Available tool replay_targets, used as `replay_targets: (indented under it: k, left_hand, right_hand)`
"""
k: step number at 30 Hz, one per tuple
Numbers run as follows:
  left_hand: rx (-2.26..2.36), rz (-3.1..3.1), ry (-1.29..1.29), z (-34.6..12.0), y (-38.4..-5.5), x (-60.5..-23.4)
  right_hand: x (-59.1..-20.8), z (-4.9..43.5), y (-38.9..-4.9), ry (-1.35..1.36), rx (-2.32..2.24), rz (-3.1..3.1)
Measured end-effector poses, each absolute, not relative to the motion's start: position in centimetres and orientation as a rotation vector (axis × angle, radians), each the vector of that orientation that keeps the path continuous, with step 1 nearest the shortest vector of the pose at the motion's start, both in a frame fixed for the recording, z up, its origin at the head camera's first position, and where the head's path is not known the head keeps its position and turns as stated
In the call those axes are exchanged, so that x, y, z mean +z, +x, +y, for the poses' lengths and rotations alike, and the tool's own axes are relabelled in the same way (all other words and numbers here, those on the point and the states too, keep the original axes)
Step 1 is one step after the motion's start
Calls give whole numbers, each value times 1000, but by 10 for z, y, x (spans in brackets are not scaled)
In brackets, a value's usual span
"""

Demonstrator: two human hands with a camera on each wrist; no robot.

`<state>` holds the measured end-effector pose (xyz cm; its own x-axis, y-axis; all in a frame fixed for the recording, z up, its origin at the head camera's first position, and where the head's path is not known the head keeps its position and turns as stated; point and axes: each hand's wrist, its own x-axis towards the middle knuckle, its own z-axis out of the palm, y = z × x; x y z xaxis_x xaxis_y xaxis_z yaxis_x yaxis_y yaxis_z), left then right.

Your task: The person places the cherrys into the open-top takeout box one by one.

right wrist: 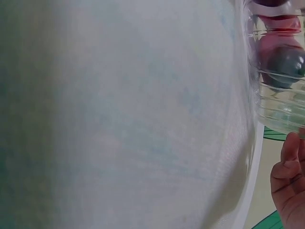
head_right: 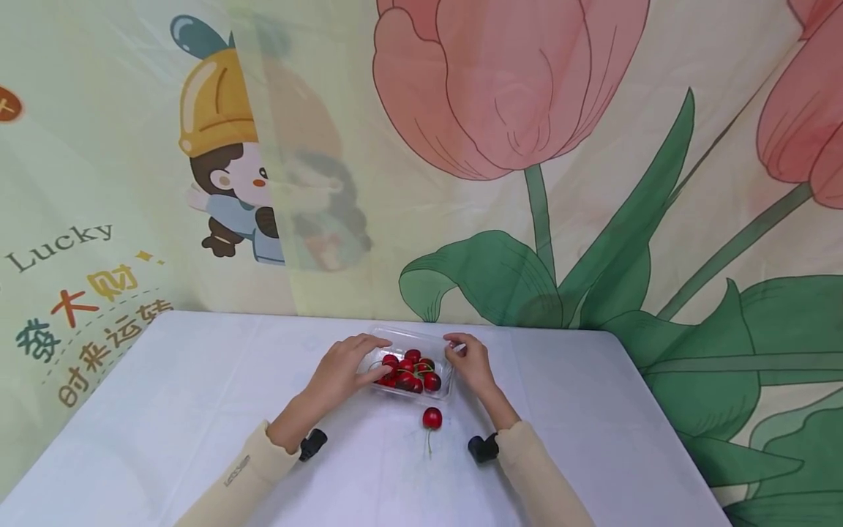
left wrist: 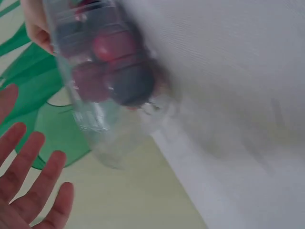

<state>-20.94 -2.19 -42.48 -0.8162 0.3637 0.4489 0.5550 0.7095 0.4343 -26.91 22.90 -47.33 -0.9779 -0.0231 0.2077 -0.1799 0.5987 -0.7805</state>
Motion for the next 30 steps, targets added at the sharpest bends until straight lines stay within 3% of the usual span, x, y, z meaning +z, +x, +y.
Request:
replay_targets:
  k: [12, 30]
  left_hand:
    - [-1143, -2775, -628, 8, -156, -420]
    - [-993, -3006, -509, 44, -153, -449]
  right_hand:
    - [-466, 230, -272, 167, 1313, -2658]
    - [-470, 229, -267, 146, 1328, -2662]
